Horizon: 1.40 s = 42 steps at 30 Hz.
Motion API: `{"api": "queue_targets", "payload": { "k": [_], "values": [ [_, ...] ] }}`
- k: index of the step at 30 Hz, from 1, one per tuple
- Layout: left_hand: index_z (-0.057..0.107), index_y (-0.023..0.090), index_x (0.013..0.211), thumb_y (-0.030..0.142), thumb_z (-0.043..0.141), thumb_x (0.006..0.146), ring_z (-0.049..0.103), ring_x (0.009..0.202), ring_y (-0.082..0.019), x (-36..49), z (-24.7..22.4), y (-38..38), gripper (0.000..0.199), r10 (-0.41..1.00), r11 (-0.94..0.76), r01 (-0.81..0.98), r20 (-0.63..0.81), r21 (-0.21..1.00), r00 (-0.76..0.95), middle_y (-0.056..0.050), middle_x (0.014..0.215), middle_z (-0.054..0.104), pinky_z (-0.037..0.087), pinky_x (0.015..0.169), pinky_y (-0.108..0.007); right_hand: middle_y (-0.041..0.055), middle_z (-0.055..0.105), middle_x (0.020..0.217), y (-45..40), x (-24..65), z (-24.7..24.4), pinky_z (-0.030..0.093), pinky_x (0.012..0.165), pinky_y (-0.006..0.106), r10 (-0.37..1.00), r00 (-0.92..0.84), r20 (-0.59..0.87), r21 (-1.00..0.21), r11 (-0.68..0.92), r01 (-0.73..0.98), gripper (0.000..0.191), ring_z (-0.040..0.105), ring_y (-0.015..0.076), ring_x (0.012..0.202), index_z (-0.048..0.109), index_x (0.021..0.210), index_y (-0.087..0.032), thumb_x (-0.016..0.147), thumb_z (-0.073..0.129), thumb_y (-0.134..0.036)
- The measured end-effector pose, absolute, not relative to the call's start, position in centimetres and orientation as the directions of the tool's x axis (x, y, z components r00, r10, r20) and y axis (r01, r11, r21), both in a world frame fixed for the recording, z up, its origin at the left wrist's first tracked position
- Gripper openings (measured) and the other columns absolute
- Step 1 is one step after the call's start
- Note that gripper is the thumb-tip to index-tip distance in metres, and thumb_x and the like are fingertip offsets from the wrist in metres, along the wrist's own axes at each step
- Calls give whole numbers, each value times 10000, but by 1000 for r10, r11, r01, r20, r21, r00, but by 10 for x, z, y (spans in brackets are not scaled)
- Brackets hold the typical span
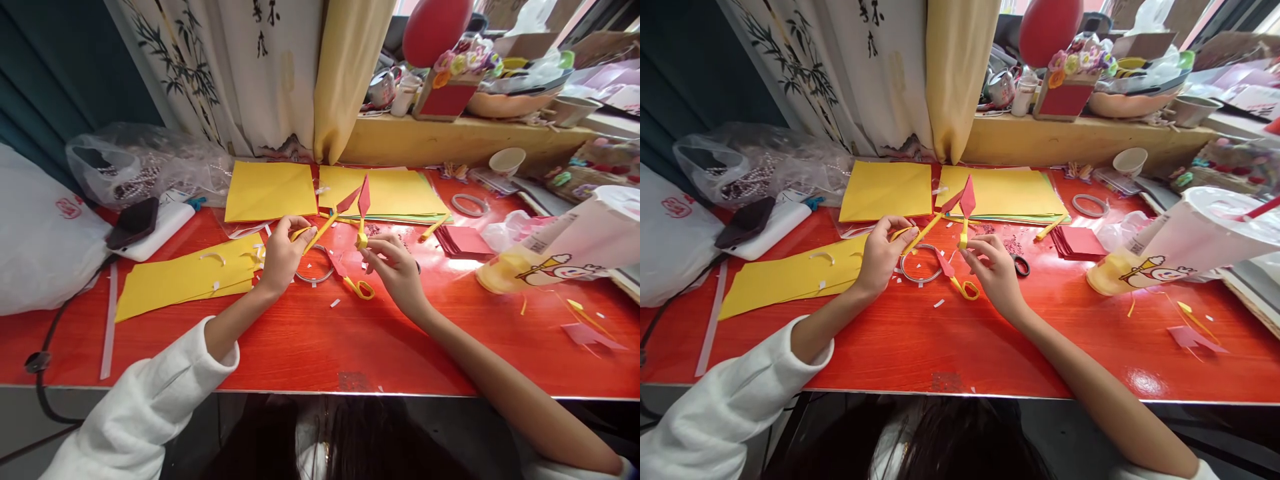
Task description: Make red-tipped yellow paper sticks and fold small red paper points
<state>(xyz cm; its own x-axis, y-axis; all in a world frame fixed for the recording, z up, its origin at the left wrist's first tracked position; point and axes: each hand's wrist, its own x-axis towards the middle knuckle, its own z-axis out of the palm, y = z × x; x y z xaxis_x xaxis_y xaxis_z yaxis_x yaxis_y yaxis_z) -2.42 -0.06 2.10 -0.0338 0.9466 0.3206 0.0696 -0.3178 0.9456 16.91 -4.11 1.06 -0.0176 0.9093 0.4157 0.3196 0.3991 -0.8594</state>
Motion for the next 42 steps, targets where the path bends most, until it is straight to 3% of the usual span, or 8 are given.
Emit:
{"api": "queue_targets", "payload": {
  "k": [4, 9, 17, 28, 31, 34, 37, 42],
  "values": [
    [473, 179, 853, 359, 608, 772, 602, 731, -114, -24, 20, 1, 239, 976, -216, -91, 214, 972, -30, -13, 875, 557, 489, 649, -227, 43, 512, 961, -40, 171, 9, 498, 598, 288, 899, -14, 437, -827, 407, 388, 135, 544, 139, 787, 650, 918, -250, 855, 546, -307],
    [438, 199, 860, 375, 592, 785, 592, 749, -121, -25, 21, 1, 245, 968, -246, -78, 241, 966, -67, -8, 855, 535, 447, 542, -187, 29, 510, 843, -40, 173, 11, 459, 587, 280, 890, -27, 456, -761, 405, 507, 128, 522, 128, 699, 635, 913, -232, 869, 526, -282],
    [512, 199, 875, 343, 539, 834, 524, 842, -105, -24, 25, -3, 152, 920, -363, 108, 374, 926, -116, -9, 876, 545, 410, 739, -203, 41, 557, 765, -40, 175, 12, 406, 582, 259, 794, -123, 595, -475, 471, 743, 146, 494, 127, 629, 609, 891, -194, 893, 476, -256],
    [578, 231, 996, 314, 424, 898, 487, 1034, -146, -21, 35, -18, 201, 871, -466, 257, 491, 847, -38, -49, 1023, 530, 336, 966, -272, 32, 633, 686, -38, 189, 25, 389, 535, 247, 732, -184, 656, -278, 461, 843, 172, 508, 106, 524, 582, 859, -179, 887, 448, -283],
    [574, 222, 1015, 284, 429, 895, 488, 1050, -147, -21, 36, -19, 198, 878, -457, 255, 478, 852, -26, -51, 1043, 535, 335, 972, -273, 24, 624, 684, -41, 195, 38, 334, 502, 245, 755, -361, 547, -161, 519, 840, 183, 513, 105, 540, 591, 818, -180, 873, 472, -307],
    [564, 219, 1016, 278, 410, 903, 486, 1053, -147, -21, 37, -20, 200, 876, -455, 274, 481, 847, -32, -51, 1041, 529, 338, 974, -277, 23, 630, 697, -47, 198, 47, 269, 494, 258, 782, -559, 275, -32, 588, 808, 227, 517, 113, 549, 628, 772, -191, 871, 480, -330],
    [560, 214, 1010, 284, 411, 901, 483, 1055, -148, -22, 39, -20, 198, 878, -447, 282, 477, 849, -44, -51, 1039, 521, 340, 971, -271, 16, 640, 703, -51, 198, 50, 256, 506, 261, 774, -626, 90, -56, 632, 773, 259, 530, 115, 561, 656, 773, -208, 870, 488, -380],
    [559, 218, 1000, 299, 424, 896, 481, 1044, -148, -21, 38, -19, 188, 874, -457, 297, 486, 838, -27, -52, 1026, 514, 345, 968, -272, 38, 662, 788, -51, 198, 50, 245, 498, 272, 829, -528, 184, -14, 539, 842, 357, 561, 141, 587, 634, 872, -198, 867, 454, -505]
  ]
}}
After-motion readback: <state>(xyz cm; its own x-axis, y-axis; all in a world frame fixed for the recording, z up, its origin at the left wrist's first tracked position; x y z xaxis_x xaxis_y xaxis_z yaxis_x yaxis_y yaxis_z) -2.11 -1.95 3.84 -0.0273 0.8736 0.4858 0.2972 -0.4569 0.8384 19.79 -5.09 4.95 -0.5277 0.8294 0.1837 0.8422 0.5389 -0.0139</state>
